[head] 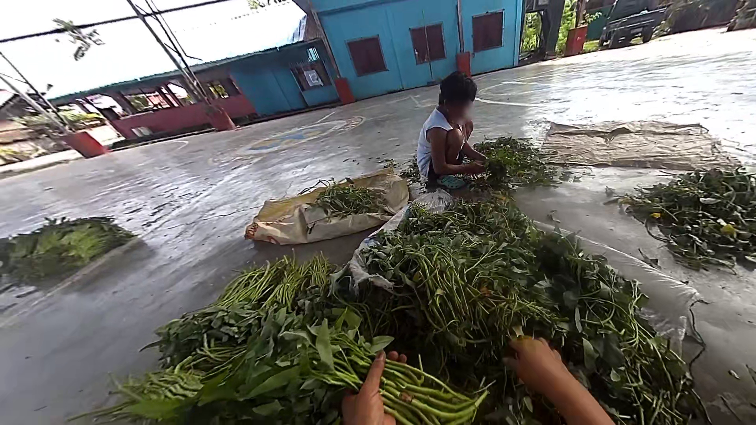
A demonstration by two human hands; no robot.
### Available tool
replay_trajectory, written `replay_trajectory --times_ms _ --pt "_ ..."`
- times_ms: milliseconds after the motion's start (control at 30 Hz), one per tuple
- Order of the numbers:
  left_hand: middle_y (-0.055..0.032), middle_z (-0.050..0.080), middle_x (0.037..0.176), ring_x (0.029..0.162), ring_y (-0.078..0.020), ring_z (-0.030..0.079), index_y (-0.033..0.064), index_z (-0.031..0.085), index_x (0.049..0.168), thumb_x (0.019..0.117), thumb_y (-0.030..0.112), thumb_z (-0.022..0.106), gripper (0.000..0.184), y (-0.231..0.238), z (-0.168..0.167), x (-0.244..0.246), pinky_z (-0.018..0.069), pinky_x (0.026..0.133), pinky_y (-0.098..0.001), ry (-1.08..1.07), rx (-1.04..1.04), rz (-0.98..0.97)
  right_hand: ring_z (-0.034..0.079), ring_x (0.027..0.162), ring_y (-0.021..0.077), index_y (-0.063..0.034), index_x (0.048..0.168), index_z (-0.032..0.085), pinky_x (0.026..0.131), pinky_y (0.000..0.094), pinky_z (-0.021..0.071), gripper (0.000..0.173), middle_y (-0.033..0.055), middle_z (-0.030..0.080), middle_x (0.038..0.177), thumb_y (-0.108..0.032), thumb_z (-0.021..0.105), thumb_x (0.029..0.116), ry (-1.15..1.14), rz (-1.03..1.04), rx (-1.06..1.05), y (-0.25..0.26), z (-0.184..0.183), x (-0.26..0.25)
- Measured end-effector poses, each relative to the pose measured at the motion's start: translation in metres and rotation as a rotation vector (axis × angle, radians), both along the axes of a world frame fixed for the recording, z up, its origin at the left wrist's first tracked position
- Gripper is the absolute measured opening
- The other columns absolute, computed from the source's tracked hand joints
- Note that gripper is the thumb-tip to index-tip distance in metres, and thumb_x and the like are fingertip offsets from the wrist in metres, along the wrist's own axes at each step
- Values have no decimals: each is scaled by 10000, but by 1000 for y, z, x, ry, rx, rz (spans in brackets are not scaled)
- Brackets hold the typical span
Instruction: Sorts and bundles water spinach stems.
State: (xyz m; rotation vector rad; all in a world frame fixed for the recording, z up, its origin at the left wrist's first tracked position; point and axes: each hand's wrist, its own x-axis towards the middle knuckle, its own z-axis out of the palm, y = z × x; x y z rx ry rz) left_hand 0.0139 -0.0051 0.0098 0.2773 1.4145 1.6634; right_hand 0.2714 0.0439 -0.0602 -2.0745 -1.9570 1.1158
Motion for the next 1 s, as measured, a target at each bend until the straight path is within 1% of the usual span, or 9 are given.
replay_trajectory --times_ms 100,200,300,367,433,600,733,867,1000 --pt "-134 727 860 721 -217 742 -38 528 1210 1047 91 565 211 1 8 0 631 602 -349 -7 35 23 495 1366 412 -81 1478 525 1122 580 406 655 231 540 1453 -464 674 968 222 -129 348 70 28 -41" --pt "-123 725 848 715 -210 741 -25 519 1205 1050 86 556 194 0 14 -4 628 587 -345 -14 40 58 306 1464 522 -148 1651 194 1130 688 316 1201 296 238 1639 -735 752 763 138 -268 237 131 18 -95" --pt "-123 724 847 712 -213 739 -23 518 1205 1054 81 546 185 5 12 -8 628 593 -347 -13 45 65 130 1502 587 -224 1671 65 1126 781 209 1373 302 45 1681 -727 831 649 -27 -287 155 150 -10 -136" --pt "-126 724 844 711 -212 739 -30 526 1196 1047 76 557 185 9 10 -8 630 599 -343 -18 37 72 215 1480 580 -228 1669 112 1112 762 257 1248 304 151 1663 -497 860 707 -74 -301 233 148 -29 -136" --pt "-137 724 845 704 -217 736 -38 538 1191 1043 82 566 192 10 7 -10 622 577 -345 -25 28 78 371 1409 546 -224 1655 201 1084 725 335 1078 287 406 1549 -304 824 780 -79 -277 291 144 -36 -119" --pt "-159 718 864 721 -226 734 -56 526 1211 1033 59 574 217 6 2 -14 634 634 -351 -69 61 72 612 1189 491 -142 1563 401 953 695 484 850 273 638 1290 -271 809 829 -5 -237 314 147 12 -49" --pt "-171 713 902 758 -237 733 -64 514 1237 1033 81 582 259 2 -2 -19 633 654 -368 -29 61 60 614 1177 493 -69 1448 534 943 734 468 729 281 648 1253 -279 835 818 -22 -188 497 146 104 15" --pt "-155 691 947 770 -224 708 -14 535 1266 1009 103 613 293 -3 -9 -23 616 638 -379 6 22 13 579 1225 500 -112 1510 475 967 740 445 786 281 612 1318 -242 836 823 -43 -226 705 90 186 62" --pt "-90 652 959 783 -192 672 89 560 1313 1040 105 540 274 -10 -10 -19 594 654 -367 -53 44 -104 569 1235 478 -149 1564 384 973 703 457 935 246 593 1359 -151 861 760 -70 -307 831 0 167 76"
